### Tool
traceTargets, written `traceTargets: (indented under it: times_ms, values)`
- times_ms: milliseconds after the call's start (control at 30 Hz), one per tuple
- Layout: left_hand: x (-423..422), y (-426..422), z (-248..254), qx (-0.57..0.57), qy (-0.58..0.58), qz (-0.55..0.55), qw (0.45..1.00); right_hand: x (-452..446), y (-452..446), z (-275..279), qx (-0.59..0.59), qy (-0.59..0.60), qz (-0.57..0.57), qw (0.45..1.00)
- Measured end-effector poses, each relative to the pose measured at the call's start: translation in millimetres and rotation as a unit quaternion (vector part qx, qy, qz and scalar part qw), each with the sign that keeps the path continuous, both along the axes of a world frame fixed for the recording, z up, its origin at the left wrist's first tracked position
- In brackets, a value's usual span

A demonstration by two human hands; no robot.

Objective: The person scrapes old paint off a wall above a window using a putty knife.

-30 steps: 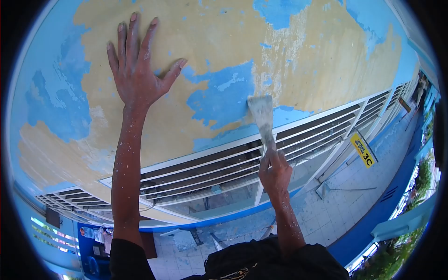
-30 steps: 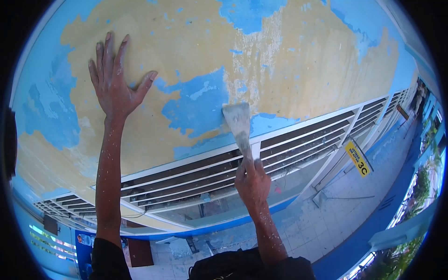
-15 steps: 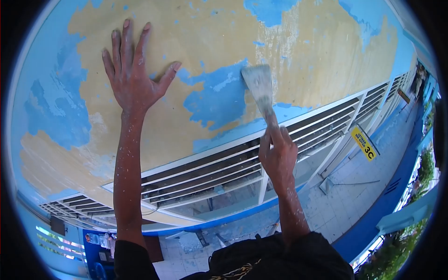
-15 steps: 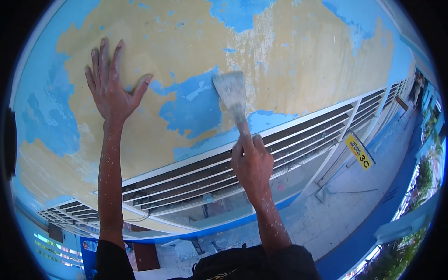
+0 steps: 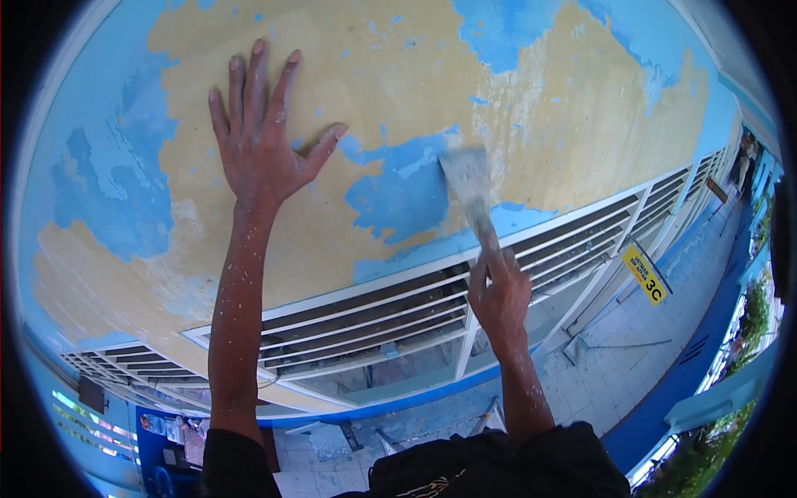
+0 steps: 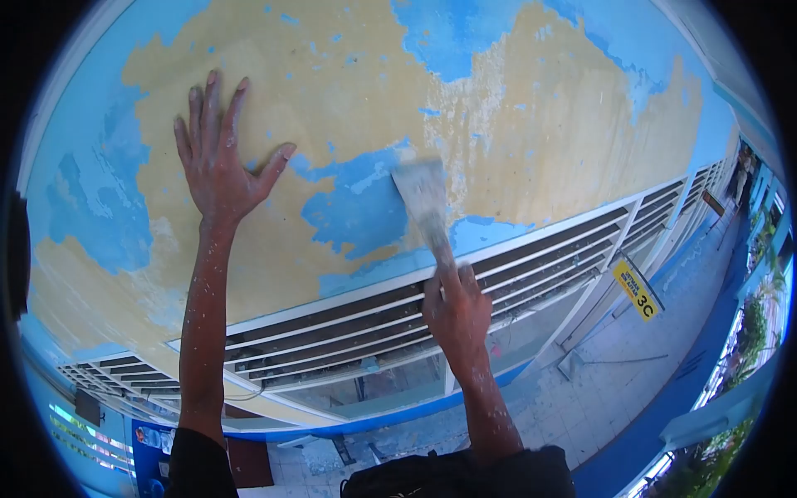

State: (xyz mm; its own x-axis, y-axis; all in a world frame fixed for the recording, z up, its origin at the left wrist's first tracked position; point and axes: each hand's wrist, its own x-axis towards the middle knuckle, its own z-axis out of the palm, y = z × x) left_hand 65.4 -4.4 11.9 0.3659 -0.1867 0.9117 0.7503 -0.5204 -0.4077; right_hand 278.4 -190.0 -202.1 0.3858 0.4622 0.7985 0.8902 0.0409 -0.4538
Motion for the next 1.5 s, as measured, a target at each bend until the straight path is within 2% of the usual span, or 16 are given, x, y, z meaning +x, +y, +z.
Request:
traceTargets:
  times_ms: [67,100,167,233,333,433,500,633,700,800,867,1000,1233,1300,1400,1500]
  values:
    - [-1,2,-1,0.004,0.001,-0.002,1.000,-3,-8,-40,0.002,-0.003,0.005,1.000]
    - [-1,3,0,0.005,0.000,-0.003,1.000,-2,-7,-42,0.002,-0.006,0.008,1.000]
    - [-2,3,0,0.006,-0.005,0.000,1.000,1,-7,-20,-0.035,-0.011,-0.014,0.999]
    - [1,1,-2,0.000,0.002,-0.002,1.000,2,0,18,-0.004,-0.029,-0.009,1.000]
    - [0,1,0,0.003,0.002,0.000,1.000,2,-1,27,-0.012,-0.019,-0.003,1.000]
    - [-2,2,2,0.004,-0.003,-0.002,1.000,6,-12,-25,-0.019,-0.027,-0.012,0.999]
    - [-2,3,0,0.001,-0.001,-0.005,1.000,8,-7,-18,0.003,-0.042,-0.002,0.999]
    - [1,1,-1,0.009,0.003,-0.001,1.000,0,1,43,0.001,-0.033,-0.006,0.999]
    - [-1,3,0,0.018,0.006,-0.005,1.000,-2,-2,40,-0.012,-0.028,-0.012,0.999]
    - [-2,3,-1,0.009,0.004,-0.009,1.000,4,-15,-8,-0.043,-0.038,-0.027,0.998]
    - [-3,4,3,0.016,-0.002,-0.005,1.000,14,-8,-5,-0.035,-0.064,-0.029,0.997]
    - [-1,5,0,0.026,0.003,-0.009,1.000,17,-6,41,-0.027,-0.097,-0.025,0.995]
    - [-1,4,0,0.015,-0.001,-0.002,1.000,55,-22,-5,-0.066,-0.160,-0.052,0.984]
    - [0,2,1,0.014,0.004,0.006,1.000,45,-16,29,-0.041,-0.178,-0.043,0.982]
    - [0,3,1,0.019,0.011,0.005,1.000,45,-8,52,-0.024,-0.198,-0.022,0.980]
    - [-2,6,-1,0.019,0.014,-0.001,1.000,63,-22,24,-0.050,-0.197,-0.029,0.979]
